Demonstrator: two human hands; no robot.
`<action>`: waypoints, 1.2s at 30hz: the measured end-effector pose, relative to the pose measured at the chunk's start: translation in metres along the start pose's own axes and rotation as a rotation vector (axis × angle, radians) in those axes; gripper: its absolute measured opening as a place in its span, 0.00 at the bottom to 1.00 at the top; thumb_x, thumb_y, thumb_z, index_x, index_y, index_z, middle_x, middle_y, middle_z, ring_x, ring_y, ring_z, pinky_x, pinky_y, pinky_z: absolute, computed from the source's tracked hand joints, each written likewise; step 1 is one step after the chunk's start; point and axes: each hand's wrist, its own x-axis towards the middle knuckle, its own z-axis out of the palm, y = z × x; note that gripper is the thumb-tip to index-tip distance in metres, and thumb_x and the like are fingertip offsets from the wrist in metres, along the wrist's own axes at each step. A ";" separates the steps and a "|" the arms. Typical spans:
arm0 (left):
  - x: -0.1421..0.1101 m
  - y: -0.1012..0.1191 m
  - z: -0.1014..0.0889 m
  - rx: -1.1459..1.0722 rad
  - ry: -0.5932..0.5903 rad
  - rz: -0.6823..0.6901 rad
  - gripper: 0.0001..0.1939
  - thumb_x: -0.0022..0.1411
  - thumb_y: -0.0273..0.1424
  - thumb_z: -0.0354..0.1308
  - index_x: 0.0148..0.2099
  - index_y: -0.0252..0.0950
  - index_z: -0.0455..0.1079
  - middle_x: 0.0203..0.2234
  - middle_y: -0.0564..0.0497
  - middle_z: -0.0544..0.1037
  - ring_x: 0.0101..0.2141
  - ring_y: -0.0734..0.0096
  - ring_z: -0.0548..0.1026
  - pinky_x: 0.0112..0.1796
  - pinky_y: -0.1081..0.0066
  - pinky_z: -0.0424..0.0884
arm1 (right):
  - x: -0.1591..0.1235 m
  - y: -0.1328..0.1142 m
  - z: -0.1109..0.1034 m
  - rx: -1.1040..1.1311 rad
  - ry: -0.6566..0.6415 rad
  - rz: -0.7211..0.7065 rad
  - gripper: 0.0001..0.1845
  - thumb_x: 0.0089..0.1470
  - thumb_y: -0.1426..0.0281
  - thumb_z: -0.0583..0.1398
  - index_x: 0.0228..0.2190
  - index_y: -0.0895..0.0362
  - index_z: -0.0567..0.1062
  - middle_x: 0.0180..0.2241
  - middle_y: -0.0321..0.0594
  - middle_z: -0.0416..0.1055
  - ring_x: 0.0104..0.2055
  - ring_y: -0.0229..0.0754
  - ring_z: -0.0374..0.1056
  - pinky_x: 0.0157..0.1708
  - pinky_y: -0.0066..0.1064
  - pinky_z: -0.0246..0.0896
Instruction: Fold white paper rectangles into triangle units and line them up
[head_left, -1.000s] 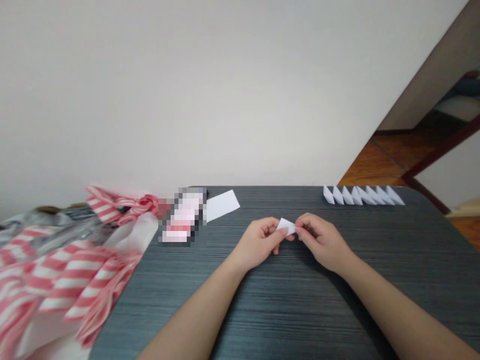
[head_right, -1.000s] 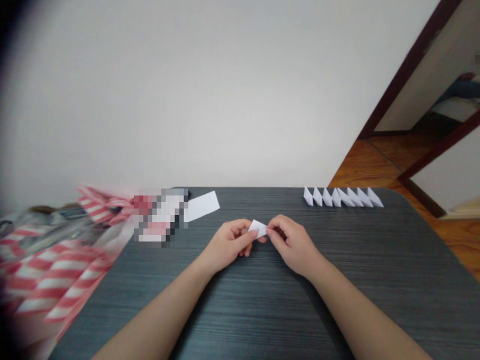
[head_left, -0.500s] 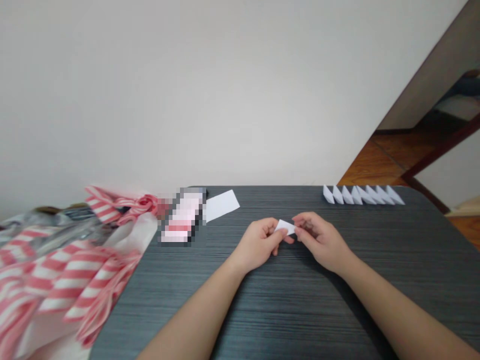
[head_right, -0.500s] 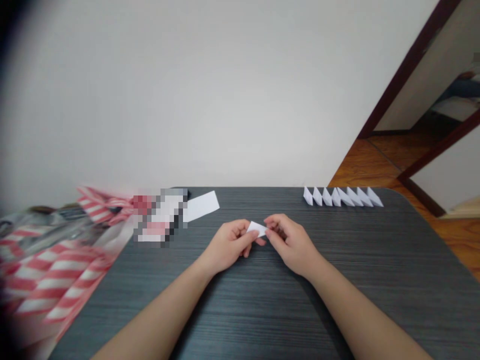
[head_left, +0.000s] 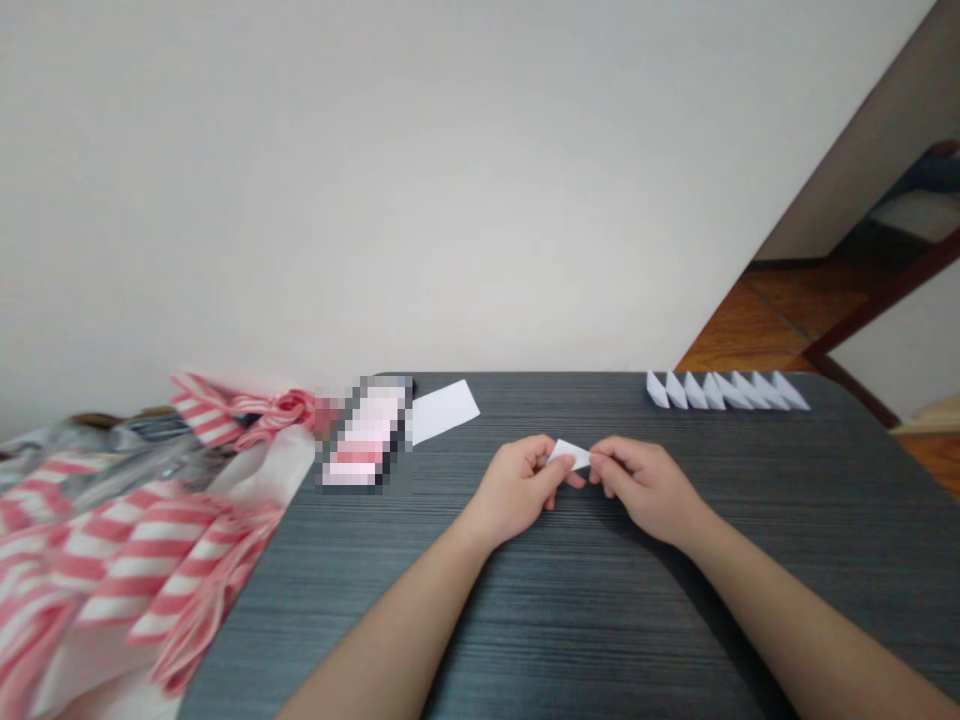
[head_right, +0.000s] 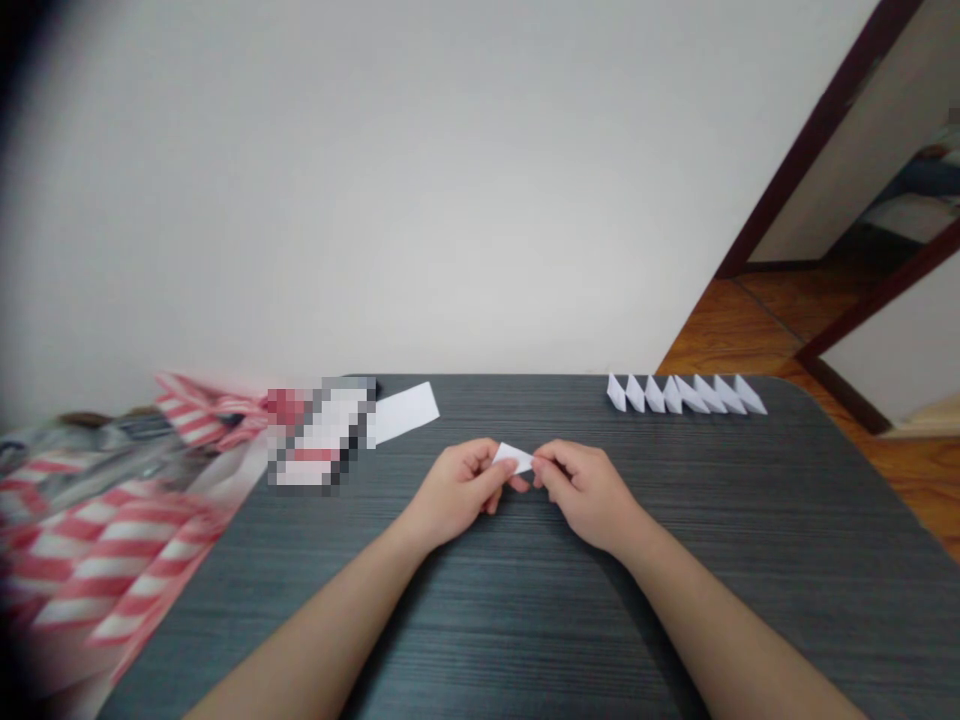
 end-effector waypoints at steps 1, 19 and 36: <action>0.000 0.000 0.000 0.003 0.002 -0.001 0.13 0.62 0.37 0.56 0.30 0.34 0.70 0.16 0.56 0.73 0.16 0.78 0.64 0.20 0.77 0.59 | 0.000 0.000 0.000 0.000 -0.002 -0.002 0.12 0.61 0.70 0.55 0.26 0.56 0.73 0.19 0.32 0.68 0.22 0.36 0.64 0.24 0.26 0.57; -0.001 -0.001 -0.001 0.072 -0.028 0.010 0.14 0.65 0.37 0.54 0.32 0.34 0.73 0.17 0.56 0.72 0.17 0.77 0.64 0.21 0.77 0.59 | -0.001 -0.006 -0.001 -0.003 0.001 0.027 0.14 0.61 0.70 0.54 0.24 0.56 0.71 0.19 0.32 0.67 0.22 0.36 0.64 0.25 0.27 0.56; -0.003 0.000 -0.004 0.193 -0.043 0.065 0.19 0.67 0.39 0.51 0.31 0.34 0.74 0.15 0.56 0.68 0.18 0.78 0.64 0.23 0.77 0.60 | 0.001 -0.002 0.001 0.100 -0.081 0.110 0.14 0.61 0.67 0.55 0.24 0.56 0.71 0.19 0.33 0.67 0.22 0.36 0.63 0.25 0.26 0.56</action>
